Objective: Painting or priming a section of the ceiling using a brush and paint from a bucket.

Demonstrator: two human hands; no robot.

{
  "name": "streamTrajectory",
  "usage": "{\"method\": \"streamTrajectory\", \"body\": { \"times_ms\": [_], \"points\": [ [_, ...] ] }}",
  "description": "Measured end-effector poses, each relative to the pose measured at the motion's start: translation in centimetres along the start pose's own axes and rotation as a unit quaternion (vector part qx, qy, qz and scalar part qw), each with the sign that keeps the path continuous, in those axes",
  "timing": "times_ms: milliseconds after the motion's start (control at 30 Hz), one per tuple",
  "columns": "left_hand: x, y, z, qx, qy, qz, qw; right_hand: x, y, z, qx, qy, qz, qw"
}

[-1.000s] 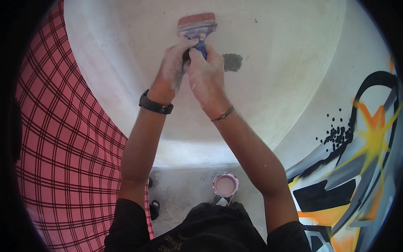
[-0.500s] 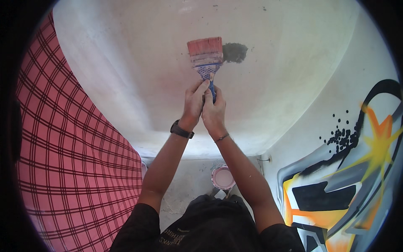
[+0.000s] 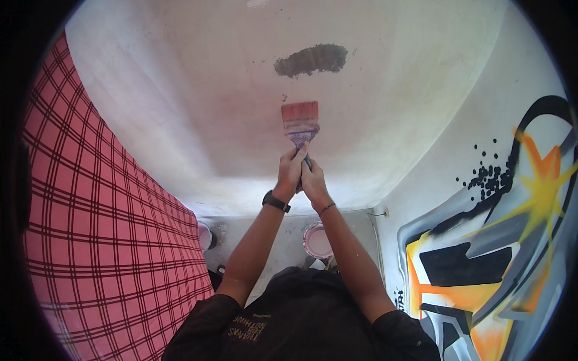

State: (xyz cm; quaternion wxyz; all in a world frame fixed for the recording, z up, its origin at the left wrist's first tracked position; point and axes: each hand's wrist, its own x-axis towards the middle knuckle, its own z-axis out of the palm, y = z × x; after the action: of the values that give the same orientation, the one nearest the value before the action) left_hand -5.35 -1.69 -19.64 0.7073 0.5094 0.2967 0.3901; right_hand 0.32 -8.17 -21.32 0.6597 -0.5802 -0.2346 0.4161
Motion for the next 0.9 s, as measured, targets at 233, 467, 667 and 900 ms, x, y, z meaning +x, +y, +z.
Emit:
{"method": "streamTrajectory", "body": {
  "times_ms": [233,467,667,900],
  "points": [
    [-2.7,-3.1,-2.8,-0.008,0.059,-0.036,0.998,-2.1,0.7,-1.1,-0.071,-0.041,0.089,0.993],
    [-2.3,0.5,-3.5,-0.041,0.031,0.024,0.998,-1.6,-0.1,3.7,0.002,0.035,-0.011,0.999],
    [-0.6,4.7,-3.6,-0.023,-0.026,0.039,0.999,0.1,-4.9,6.0,0.097,0.025,-0.091,0.991],
    [3.5,10.8,-3.5,0.205,-0.069,0.232,0.948,0.5,-11.2,8.2,0.147,-0.004,-0.134,0.98]
  ]
}}
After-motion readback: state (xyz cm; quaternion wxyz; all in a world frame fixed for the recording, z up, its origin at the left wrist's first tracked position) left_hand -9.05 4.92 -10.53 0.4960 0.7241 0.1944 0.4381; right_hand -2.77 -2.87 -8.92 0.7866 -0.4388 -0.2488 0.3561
